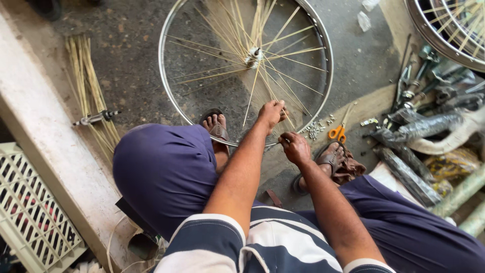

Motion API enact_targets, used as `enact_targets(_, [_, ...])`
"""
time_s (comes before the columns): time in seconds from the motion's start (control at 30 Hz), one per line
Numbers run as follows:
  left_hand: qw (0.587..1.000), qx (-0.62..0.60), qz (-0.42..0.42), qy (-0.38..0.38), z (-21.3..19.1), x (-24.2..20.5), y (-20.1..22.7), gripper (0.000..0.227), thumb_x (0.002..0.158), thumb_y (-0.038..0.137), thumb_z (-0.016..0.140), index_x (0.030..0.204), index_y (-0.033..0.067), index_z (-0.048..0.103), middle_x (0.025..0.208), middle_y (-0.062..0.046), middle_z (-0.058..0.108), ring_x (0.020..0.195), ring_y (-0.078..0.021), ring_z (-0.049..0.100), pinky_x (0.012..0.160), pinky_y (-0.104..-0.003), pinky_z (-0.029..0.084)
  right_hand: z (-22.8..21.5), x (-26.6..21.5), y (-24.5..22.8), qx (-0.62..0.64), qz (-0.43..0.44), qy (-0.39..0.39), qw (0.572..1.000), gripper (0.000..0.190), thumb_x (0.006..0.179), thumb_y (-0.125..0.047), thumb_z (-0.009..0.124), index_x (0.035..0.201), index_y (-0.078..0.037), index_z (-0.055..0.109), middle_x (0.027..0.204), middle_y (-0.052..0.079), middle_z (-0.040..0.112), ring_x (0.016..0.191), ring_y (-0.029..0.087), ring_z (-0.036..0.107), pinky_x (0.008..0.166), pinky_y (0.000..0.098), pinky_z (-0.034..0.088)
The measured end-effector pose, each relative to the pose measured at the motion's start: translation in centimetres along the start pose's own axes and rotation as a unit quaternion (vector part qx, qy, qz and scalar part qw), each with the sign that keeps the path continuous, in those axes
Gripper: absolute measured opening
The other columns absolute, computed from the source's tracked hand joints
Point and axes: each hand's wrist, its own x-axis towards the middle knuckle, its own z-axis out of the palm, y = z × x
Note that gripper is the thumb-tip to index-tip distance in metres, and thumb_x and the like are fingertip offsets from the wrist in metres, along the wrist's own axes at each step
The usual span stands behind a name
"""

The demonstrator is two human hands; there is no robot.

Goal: The person sits on the ground and installs spokes into a bicycle wheel rim. They insert the spoke ends into the hub and then thread nuts onto the spoke ends at the rim to secure them.

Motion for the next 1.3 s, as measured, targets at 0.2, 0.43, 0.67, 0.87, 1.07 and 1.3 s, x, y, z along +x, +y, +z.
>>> enact_targets(0.2, [0.815, 0.564, 0.033, 0.124, 0.0, 0.5, -4.5, 0.043, 0.1, 0.027, 0.061, 0.133, 0.0004, 0.062, 0.133, -0.027, 0.061, 0.121, -0.0415, 0.059, 0.104, -0.051, 0.047, 1.0, 0.4, 5.8, 0.237, 0.169, -0.018, 0.957, 0.019, 0.094, -0.021, 0.074, 0.109, -0.01, 0.077, 0.098, 0.005, 0.076, 0.085, 0.019, 0.068, 0.077, 0.0342, 0.055])
enact_targets(0.43, [0.848, 0.524, -0.064, -0.052, -2.5, 0.3, -7.6, 0.052, 0.094, 0.039, 0.065, 0.133, 0.0055, 0.06, 0.138, -0.025, 0.059, 0.13, -0.0401, 0.056, 0.109, -0.046, 0.045, -4.9, 0.5, 13.0, 0.58, 0.333, 0.098, 0.737, 0.036, 0.084, 0.016, 0.055, 0.117, 0.01, 0.068, 0.108, 0.017, 0.072, 0.098, 0.025, 0.07, 0.09, 0.0309, 0.059])
enact_targets(0.67, [0.92, 0.383, -0.05, -0.072, -0.7, -1.0, -6.9, 0.038, 0.098, 0.037, 0.064, 0.112, 0.0028, 0.067, 0.094, -0.018, 0.075, 0.079, -0.0314, 0.071, 0.069, -0.045, 0.057, -11.1, 0.6, 7.9, 0.696, 0.249, 0.149, 0.657, 0.037, 0.086, 0.021, 0.048, 0.118, 0.014, 0.065, 0.116, 0.025, 0.071, 0.108, 0.035, 0.072, 0.097, 0.0373, 0.061])
enact_targets(0.87, [0.94, 0.329, -0.039, -0.079, 0.4, -1.5, -4.7, 0.03, 0.096, 0.035, 0.067, 0.106, 0.006, 0.068, 0.08, -0.012, 0.074, 0.059, -0.0234, 0.069, 0.049, -0.039, 0.056, -8.4, 0.9, 7.4, 0.683, 0.257, 0.178, 0.66, 0.019, 0.099, 0.013, 0.058, 0.118, 0.011, 0.062, 0.115, 0.025, 0.069, 0.106, 0.035, 0.071, 0.093, 0.0372, 0.062])
enact_targets(1.07, [0.946, 0.287, -0.124, -0.082, 1.5, -2.6, -3.7, 0.031, 0.098, 0.037, 0.063, 0.106, 0.0072, 0.07, 0.083, -0.008, 0.076, 0.063, -0.0197, 0.071, 0.052, -0.037, 0.055, -5.0, -0.9, 9.5, 0.639, 0.302, 0.123, 0.697, 0.03, 0.086, 0.017, 0.054, 0.113, 0.011, 0.066, 0.111, 0.023, 0.072, 0.102, 0.034, 0.074, 0.09, 0.0364, 0.066])
enact_targets(1.3, [0.904, 0.419, -0.058, -0.064, 2.1, -2.2, -3.1, 0.035, 0.101, 0.044, 0.064, 0.117, 0.0143, 0.071, 0.097, -0.002, 0.073, 0.077, -0.0149, 0.067, 0.07, -0.037, 0.055, -4.2, -0.4, 9.6, 0.59, 0.345, 0.154, 0.713, 0.013, 0.099, 0.012, 0.062, 0.11, 0.006, 0.061, 0.109, 0.022, 0.068, 0.101, 0.032, 0.073, 0.087, 0.0354, 0.062])
